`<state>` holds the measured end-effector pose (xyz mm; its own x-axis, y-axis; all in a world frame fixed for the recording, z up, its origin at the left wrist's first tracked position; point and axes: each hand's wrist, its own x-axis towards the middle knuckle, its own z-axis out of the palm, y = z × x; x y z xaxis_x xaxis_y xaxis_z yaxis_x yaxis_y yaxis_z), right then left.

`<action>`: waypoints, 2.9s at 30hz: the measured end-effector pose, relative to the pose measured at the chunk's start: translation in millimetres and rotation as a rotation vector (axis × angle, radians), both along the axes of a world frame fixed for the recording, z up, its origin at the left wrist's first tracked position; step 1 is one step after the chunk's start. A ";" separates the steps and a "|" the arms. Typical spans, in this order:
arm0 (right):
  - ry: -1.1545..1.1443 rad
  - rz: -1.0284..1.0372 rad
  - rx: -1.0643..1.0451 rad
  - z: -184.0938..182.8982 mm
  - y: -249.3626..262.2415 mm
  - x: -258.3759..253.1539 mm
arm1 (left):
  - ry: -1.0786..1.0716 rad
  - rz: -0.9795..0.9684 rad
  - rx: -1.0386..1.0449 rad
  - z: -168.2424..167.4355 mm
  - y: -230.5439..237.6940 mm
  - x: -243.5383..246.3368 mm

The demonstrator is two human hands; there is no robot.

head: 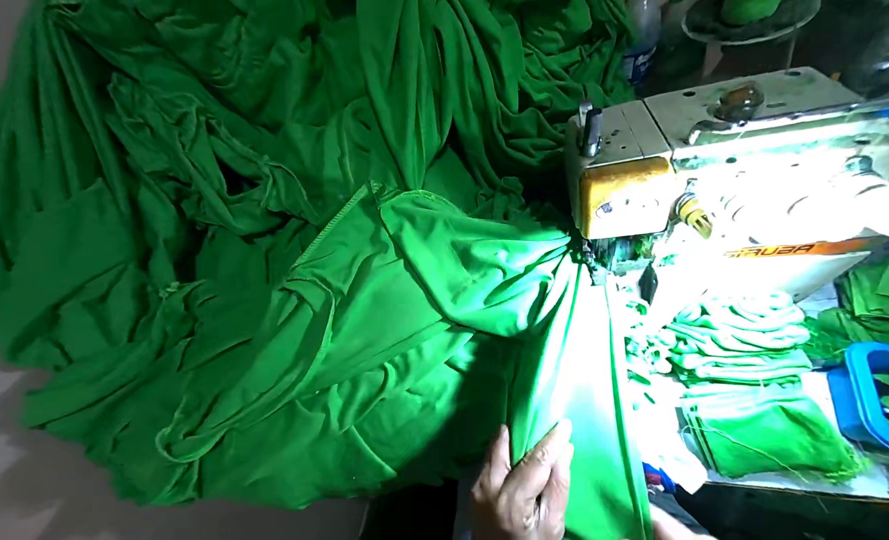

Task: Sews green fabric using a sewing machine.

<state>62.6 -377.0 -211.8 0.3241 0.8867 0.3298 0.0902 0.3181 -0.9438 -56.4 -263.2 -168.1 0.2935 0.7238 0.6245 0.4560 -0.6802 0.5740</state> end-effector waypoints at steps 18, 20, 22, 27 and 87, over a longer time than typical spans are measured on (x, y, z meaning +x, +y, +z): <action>-0.237 -0.430 0.098 28.7 128.1 47.4 | 0.394 0.016 -0.111 54.9 130.8 85.2; -0.265 -0.450 0.076 29.7 131.1 48.5 | 0.401 0.010 -0.153 58.8 153.1 95.0; -0.270 -0.443 0.064 29.8 129.8 48.6 | 0.409 0.029 -0.194 63.1 180.2 106.3; -0.168 -0.370 0.082 30.1 114.8 45.9 | 0.089 0.002 -0.192 67.5 180.8 77.7; -0.308 -0.536 0.076 21.7 119.9 43.0 | 0.047 -0.030 -0.307 55.5 110.9 50.7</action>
<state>105.6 -257.1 -190.1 0.5972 0.5975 0.5351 0.5206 0.2188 -0.8253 -5.7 -152.4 -112.7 0.3414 0.8669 0.3631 0.4693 -0.4919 0.7333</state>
